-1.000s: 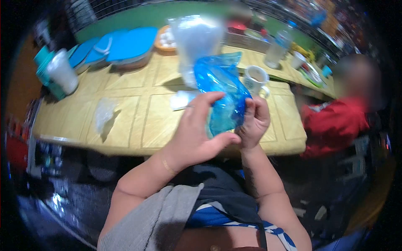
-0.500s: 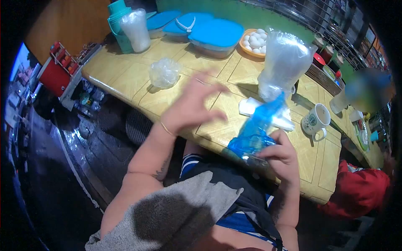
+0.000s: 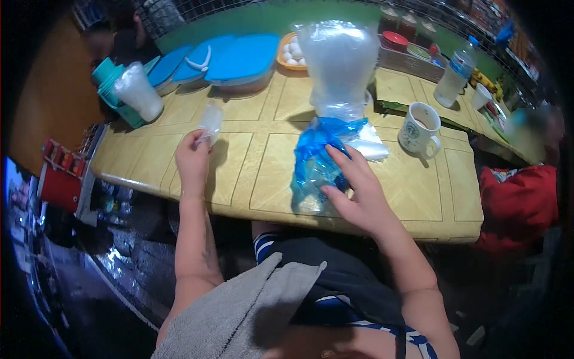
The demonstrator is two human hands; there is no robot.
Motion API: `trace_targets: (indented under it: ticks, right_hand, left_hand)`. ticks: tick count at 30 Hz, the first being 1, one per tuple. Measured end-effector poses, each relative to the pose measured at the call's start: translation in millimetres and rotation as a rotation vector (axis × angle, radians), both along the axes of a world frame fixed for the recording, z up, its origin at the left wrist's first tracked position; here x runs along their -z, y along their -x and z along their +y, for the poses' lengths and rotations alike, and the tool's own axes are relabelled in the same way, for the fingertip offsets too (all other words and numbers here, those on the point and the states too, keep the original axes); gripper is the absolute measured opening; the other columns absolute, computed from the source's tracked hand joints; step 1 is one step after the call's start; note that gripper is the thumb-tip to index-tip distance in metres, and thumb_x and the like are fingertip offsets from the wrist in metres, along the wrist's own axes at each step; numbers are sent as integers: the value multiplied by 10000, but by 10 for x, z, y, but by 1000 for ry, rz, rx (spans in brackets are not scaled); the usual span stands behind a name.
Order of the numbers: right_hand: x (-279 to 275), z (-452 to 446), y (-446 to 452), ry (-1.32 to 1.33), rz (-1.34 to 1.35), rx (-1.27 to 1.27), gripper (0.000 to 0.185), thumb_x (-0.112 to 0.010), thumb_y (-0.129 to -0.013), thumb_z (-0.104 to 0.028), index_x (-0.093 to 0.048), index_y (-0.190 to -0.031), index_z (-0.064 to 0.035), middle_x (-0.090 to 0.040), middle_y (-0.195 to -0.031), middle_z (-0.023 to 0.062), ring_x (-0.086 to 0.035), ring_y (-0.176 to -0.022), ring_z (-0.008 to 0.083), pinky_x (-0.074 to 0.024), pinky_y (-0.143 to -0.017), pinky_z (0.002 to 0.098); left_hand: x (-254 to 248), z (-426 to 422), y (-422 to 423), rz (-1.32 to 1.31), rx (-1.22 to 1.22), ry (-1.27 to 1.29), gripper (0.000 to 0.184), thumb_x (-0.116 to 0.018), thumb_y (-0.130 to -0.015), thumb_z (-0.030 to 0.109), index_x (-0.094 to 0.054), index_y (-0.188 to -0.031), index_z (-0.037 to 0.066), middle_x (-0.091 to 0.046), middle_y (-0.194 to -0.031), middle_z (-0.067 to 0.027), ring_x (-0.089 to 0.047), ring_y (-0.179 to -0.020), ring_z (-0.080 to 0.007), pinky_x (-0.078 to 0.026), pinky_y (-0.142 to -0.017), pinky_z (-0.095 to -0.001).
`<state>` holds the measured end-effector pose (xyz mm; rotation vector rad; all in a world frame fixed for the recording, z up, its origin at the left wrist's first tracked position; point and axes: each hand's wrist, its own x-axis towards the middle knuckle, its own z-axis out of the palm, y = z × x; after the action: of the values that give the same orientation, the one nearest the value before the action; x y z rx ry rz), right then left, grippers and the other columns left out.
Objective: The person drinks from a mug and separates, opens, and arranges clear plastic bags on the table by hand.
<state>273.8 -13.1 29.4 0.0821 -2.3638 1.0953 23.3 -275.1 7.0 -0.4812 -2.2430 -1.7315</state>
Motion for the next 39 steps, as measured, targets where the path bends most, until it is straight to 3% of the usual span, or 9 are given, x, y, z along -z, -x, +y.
trace_targets:
  ticks: [2, 8, 12, 21, 25, 28, 31, 36, 39]
  right_hand:
    - [-34, -43, 71, -17, 20, 27, 613, -663, -808, -110, -444, -1374, -26, -427, -1342, 302, -469, -1221, 442, -401, -1022, 414]
    - [55, -106, 366, -221, 225, -47, 594, -552, -766, 4, -457, -1352, 2, -459, -1328, 303, -463, -1230, 449, -398, -1039, 437]
    - [8, -357, 292, -45, 321, -37, 522, -564, -764, 29, -530, -1284, 2, -494, -1323, 247, -538, -1163, 411, -478, -943, 417]
    - [537, -425, 321, -207, 183, -133, 523, -657, -704, 14, -570, -1214, -62, -516, -1266, 223, -601, -1016, 397, -533, -824, 405]
    - [535, -235, 345, -120, 283, 22, 344, -640, -722, 4, -583, -1056, -48, -494, -1267, 231, -618, -939, 405, -539, -782, 435]
    - [495, -225, 343, -19, 315, 27, 295, -650, -708, 19, -601, -992, -40, -464, -1295, 230, -612, -934, 420, -530, -804, 452]
    - [434, -367, 379, 11, 367, -100, 304, -666, -690, 15, -623, -982, -59, -461, -1297, 217, -604, -968, 415, -525, -820, 438]
    - [489, -261, 258, -100, 310, -179, 391, -661, -687, 96, -649, -1039, -74, -434, -1307, 208, -581, -1047, 356, -506, -852, 352]
    - [444, -240, 294, -261, 344, 60, 320, -690, -683, -18, -632, -994, -71, -403, -1369, 235, -643, -821, 383, -545, -707, 429]
  left_hand:
    - [-286, 298, -611, 159, 37, -306, 154, -593, -864, 41, -647, -967, -60, -653, -881, -106, -620, -762, -164, -503, -720, -298]
    - [-388, 852, -1562, 851, 648, 148, 142, -613, -729, 7, -619, -861, -46, -633, -866, -193, -614, -823, -407, -511, -748, -438]
    - [-164, 959, -1411, 317, 471, 546, 169, -640, -740, 76, -640, -904, 35, -651, -873, -192, -626, -804, -404, -514, -704, -462]
    - [-53, 763, -1386, 341, 511, 1052, 122, -628, -787, 101, -650, -891, 43, -651, -892, -169, -622, -782, -370, -503, -666, -454]
    - [-286, 655, -1638, 258, 409, 490, 259, -709, -730, 42, -685, -987, 56, -622, -1103, -219, -603, -1019, -372, -500, -840, -412]
    - [-557, 664, -1744, 761, 254, 701, 226, -693, -731, 72, -689, -957, 55, -571, -1209, -250, -516, -1159, -396, -437, -956, -453]
    - [-288, 747, -1560, 704, 343, 899, 258, -681, -722, 126, -699, -973, 66, -491, -1315, -263, -416, -1234, -417, -318, -1021, -555]
    - [-52, 839, -1451, 401, 170, 895, 335, -710, -709, 186, -669, -1003, 31, -470, -1348, -229, -455, -1178, -425, -397, -958, -522]
    - [-129, 841, -1459, 412, 176, 837, 352, -719, -729, 190, -651, -1025, 13, -494, -1308, -233, -488, -1134, -428, -426, -949, -478]
